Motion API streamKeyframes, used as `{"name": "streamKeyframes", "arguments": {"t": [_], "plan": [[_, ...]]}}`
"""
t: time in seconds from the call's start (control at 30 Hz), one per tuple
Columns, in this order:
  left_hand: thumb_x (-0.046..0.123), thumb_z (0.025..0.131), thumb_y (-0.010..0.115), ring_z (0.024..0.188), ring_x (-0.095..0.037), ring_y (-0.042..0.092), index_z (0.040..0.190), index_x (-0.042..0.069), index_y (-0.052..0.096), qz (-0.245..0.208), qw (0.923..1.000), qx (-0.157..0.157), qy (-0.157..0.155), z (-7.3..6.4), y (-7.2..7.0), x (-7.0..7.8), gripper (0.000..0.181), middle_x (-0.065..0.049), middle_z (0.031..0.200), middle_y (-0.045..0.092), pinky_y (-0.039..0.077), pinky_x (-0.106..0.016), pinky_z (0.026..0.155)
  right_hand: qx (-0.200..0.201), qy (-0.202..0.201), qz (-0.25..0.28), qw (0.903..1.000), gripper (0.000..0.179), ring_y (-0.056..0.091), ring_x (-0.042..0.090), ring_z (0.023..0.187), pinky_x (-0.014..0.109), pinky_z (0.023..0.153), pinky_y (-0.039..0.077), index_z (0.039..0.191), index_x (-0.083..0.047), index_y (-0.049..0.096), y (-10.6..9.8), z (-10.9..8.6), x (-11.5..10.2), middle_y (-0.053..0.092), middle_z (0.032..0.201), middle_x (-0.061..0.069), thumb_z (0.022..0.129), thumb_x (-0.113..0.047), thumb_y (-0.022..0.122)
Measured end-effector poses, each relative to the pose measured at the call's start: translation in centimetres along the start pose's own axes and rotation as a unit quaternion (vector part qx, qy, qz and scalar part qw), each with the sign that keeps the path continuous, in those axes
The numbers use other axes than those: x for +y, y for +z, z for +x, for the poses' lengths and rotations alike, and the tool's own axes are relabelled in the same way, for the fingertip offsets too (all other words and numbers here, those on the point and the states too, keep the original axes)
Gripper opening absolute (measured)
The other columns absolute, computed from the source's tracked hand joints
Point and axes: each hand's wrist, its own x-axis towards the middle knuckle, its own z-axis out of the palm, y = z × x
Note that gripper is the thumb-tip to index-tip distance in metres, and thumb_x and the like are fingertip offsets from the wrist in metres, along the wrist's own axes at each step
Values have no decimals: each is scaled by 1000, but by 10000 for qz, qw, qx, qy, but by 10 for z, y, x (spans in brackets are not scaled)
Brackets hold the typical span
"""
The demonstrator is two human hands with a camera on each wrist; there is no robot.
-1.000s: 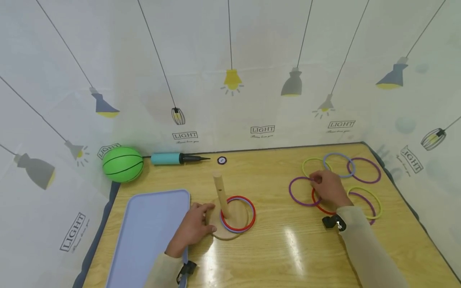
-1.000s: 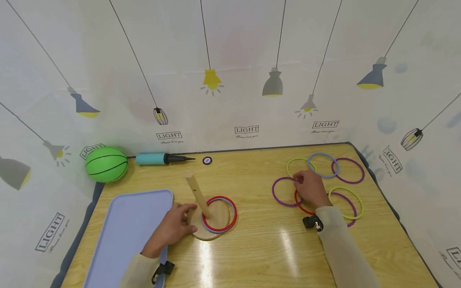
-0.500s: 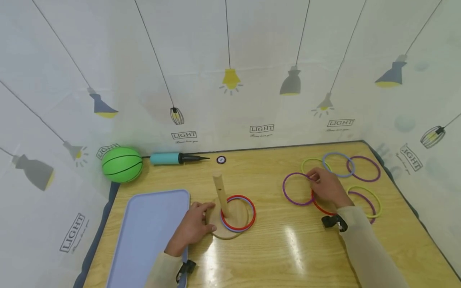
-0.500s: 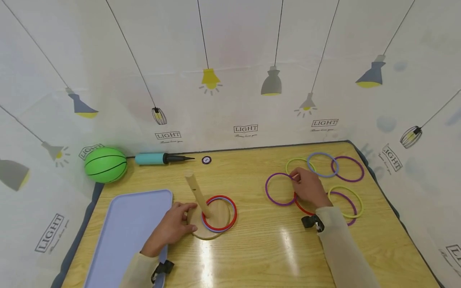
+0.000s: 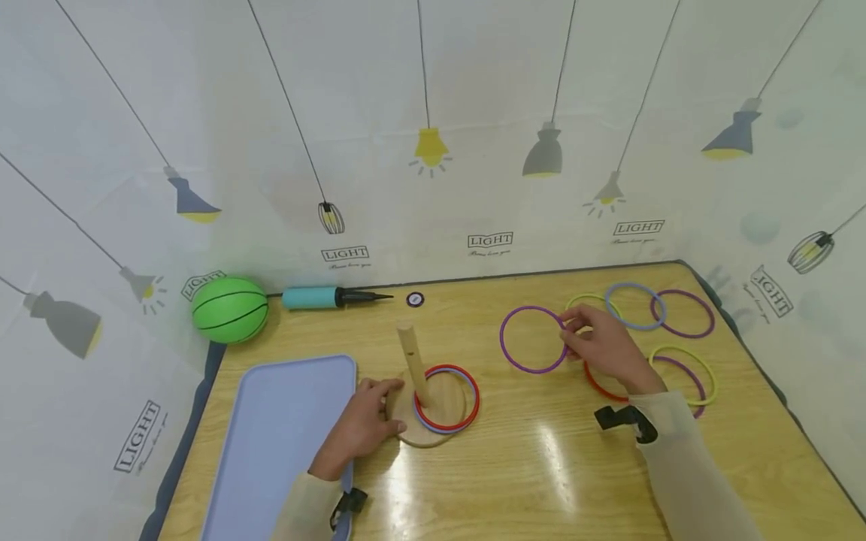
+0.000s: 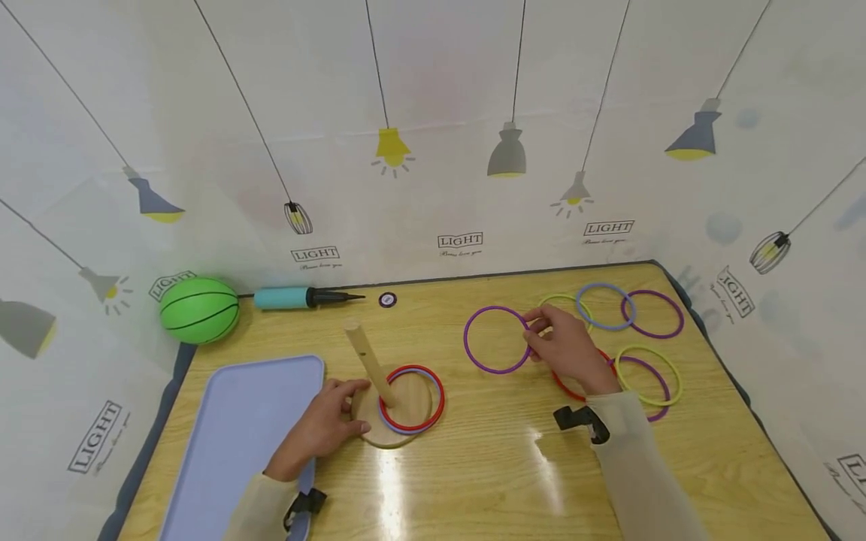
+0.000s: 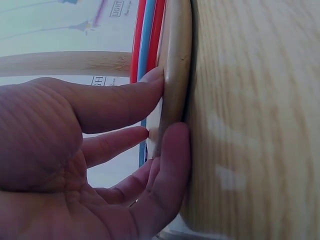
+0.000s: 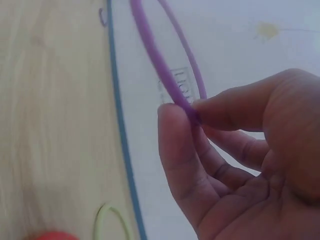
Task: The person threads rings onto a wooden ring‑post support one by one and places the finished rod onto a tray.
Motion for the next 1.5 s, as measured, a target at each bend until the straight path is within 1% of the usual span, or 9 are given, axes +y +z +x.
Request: {"name": "streamKeyframes", "arguments": {"t": [0.17, 0.23, 0.37, 0.5, 0.73, 0.83, 1.0, 1.23, 1.5], "plan": [[8, 82, 90, 103, -29, 67, 146, 7, 61, -41, 10000, 57, 56, 0, 0, -1, 71, -19, 124, 56, 55, -46, 89, -68, -29, 420, 9991, 36, 77, 32, 86, 35, 74, 64, 137, 2, 56, 3, -6, -23, 61, 114, 28, 107, -17, 63], [7, 82, 90, 103, -29, 67, 146, 7, 60, -55, 9999, 54, 72, 0, 1, -2, 71, -19, 124, 56, 55, -45, 88, -53, -74, 574, 9983, 38, 77, 30, 84, 36, 75, 64, 138, 3, 56, 4, -8, -33, 60, 115, 29, 107, -17, 64], [7, 82, 90, 104, -30, 67, 146, 6, 60, -81, 9999, 18, 56, 0, 2, -3, 71, -20, 124, 55, 55, -45, 89, -15, -257, 796, 9965, 38, 77, 29, 81, 39, 76, 65, 138, 3, 56, 5, -11, -53, 59, 115, 28, 107, -18, 64], [7, 83, 89, 105, -29, 67, 147, 7, 60, -100, 9999, 14, 33, 1, 2, -3, 71, -20, 126, 55, 55, -44, 89, 96, -460, 1021, 9937, 37, 77, 22, 78, 38, 76, 65, 137, 2, 57, 9, -14, -74, 59, 113, 23, 107, -19, 64], [8, 83, 89, 104, -26, 67, 148, 9, 59, -175, 9998, -18, -39, 2, 2, -5, 72, -18, 127, 55, 55, -41, 87, 371, -888, 1787, 9792, 29, 77, 19, 73, 39, 73, 65, 131, -3, 63, 23, -19, -110, 62, 104, 10, 105, -15, 67], [7, 82, 90, 102, -26, 67, 148, 8, 60, -213, 9998, -6, 28, 1, 2, -6, 72, -19, 126, 55, 55, -41, 86, 376, -956, 2049, 9734, 27, 76, 18, 72, 40, 72, 65, 129, -4, 64, 31, -21, -124, 63, 103, 8, 104, -13, 68], [7, 81, 91, 101, -26, 66, 147, 8, 61, -227, 9997, 29, 91, 1, 2, -7, 72, -19, 126, 55, 54, -42, 88, 273, -1035, 2387, 9652, 28, 76, 18, 72, 42, 71, 65, 130, -1, 63, 46, -20, -143, 63, 102, 9, 103, -9, 68], [8, 82, 90, 103, -27, 67, 148, 8, 60, -253, 9997, 16, 39, -1, 1, -6, 72, -19, 127, 55, 55, -44, 90, -70, -1061, 2504, 9623, 29, 75, 18, 74, 44, 71, 65, 131, 4, 60, 72, -15, -156, 60, 103, 12, 103, -4, 66], [9, 83, 89, 103, -27, 66, 147, 10, 60, -191, 9998, -12, 14, 0, 1, -7, 70, -17, 125, 54, 54, -46, 91, -530, -724, 2452, 9653, 32, 75, 20, 73, 49, 71, 64, 133, 9, 58, 102, -5, -146, 60, 104, 16, 103, -1, 64]]}}
